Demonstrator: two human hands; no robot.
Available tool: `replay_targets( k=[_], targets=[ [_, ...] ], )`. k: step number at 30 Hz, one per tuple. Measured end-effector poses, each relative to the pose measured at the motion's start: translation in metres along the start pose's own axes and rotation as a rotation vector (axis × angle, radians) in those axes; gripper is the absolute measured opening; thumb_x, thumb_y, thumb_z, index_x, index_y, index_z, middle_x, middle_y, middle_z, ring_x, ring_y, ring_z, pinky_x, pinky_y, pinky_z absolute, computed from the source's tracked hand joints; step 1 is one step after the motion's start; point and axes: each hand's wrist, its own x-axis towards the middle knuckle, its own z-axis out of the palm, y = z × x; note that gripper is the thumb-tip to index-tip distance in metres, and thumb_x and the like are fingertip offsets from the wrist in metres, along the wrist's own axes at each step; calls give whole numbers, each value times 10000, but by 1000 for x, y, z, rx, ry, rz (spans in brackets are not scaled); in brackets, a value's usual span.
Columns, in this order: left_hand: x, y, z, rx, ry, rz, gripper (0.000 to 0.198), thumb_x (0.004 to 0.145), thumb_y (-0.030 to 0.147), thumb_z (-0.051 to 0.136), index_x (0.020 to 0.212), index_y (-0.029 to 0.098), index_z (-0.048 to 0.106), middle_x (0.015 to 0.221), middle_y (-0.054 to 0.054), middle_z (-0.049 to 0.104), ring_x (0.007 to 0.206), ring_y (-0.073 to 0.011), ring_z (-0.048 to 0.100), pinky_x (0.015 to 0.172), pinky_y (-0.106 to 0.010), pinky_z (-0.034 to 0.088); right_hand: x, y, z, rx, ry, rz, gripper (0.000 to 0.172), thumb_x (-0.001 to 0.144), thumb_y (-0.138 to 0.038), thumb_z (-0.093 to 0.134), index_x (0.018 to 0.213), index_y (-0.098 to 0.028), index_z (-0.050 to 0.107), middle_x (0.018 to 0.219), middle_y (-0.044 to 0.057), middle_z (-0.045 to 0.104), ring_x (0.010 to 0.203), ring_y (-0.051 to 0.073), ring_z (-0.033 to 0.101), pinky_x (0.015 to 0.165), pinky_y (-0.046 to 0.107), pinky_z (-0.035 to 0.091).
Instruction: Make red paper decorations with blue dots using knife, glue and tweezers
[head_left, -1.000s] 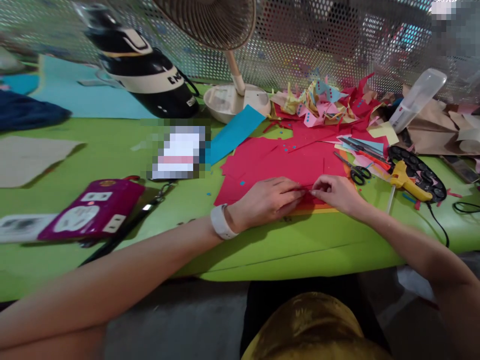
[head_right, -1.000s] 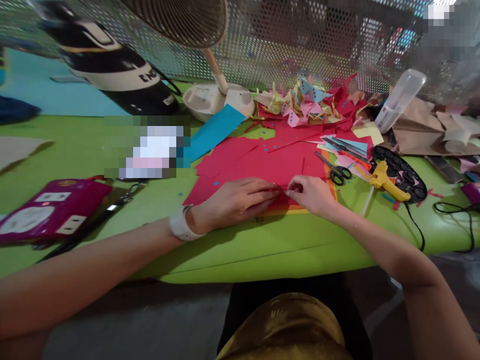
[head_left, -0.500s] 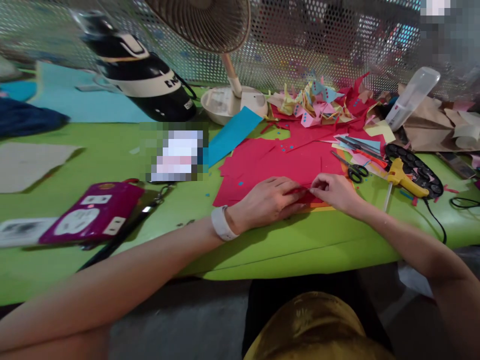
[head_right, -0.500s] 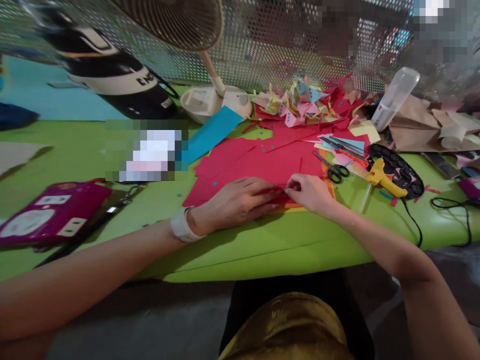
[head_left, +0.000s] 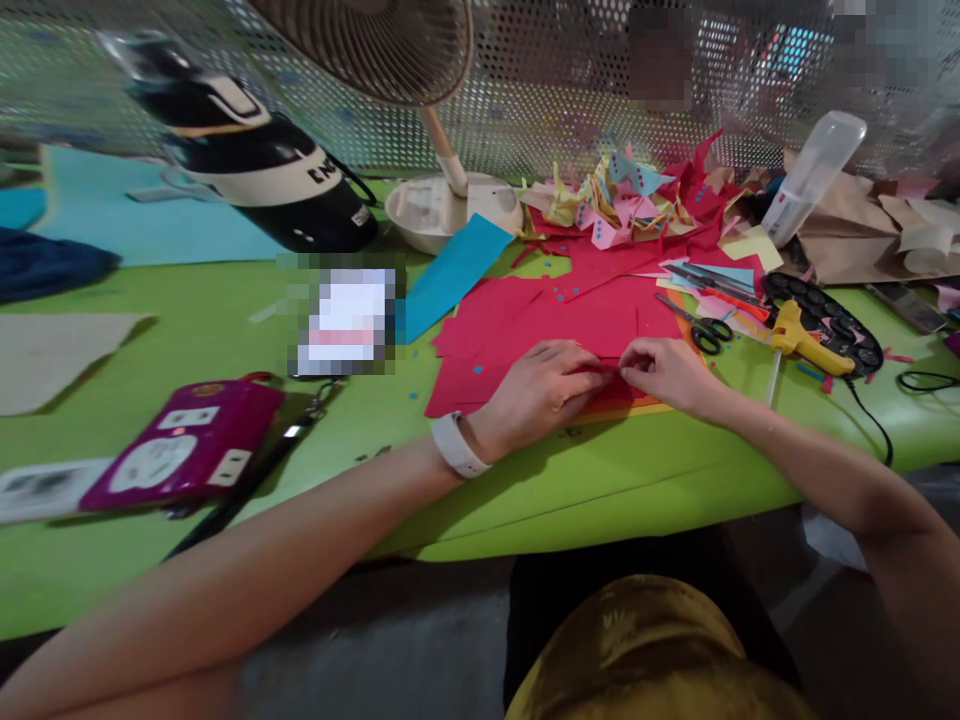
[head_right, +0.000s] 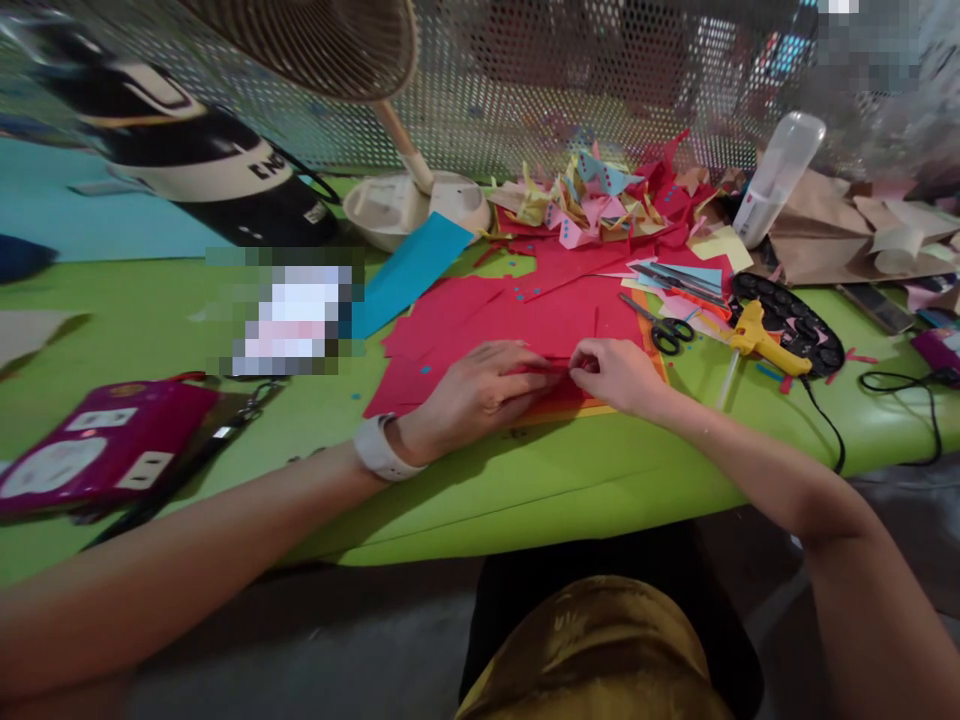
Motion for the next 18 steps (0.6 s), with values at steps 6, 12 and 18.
replay_targets(
  k=[6,12,18],
  targets=[
    [-1,2,-2,14,-52,-17,341,1048,279,415,1130,191,734,1134,-104,736,988,-223,688,849,-377,572,-2,1,0,-56,12,-18,104,862,-187,632,897,-173,729,755,17,704,675,132,597,625,248,399],
    [-2,2,-2,87,-34,39,366,1034,178,376,1226,175,688,1124,-98,745,971,-232,704,795,-359,590,-6,9,-6,-302,183,-221,148,910,-227,613,993,-199,732,1066,91,706,1009,231,632,877,353,470],
    [-2,0,0,151,-80,25,338,1022,195,420,1243,202,675,1170,-100,721,1014,-242,684,864,-390,567,1,19,-9,-396,150,-211,192,929,-216,626,1082,-162,727,1094,120,694,1059,263,613,994,431,443]
  ],
)
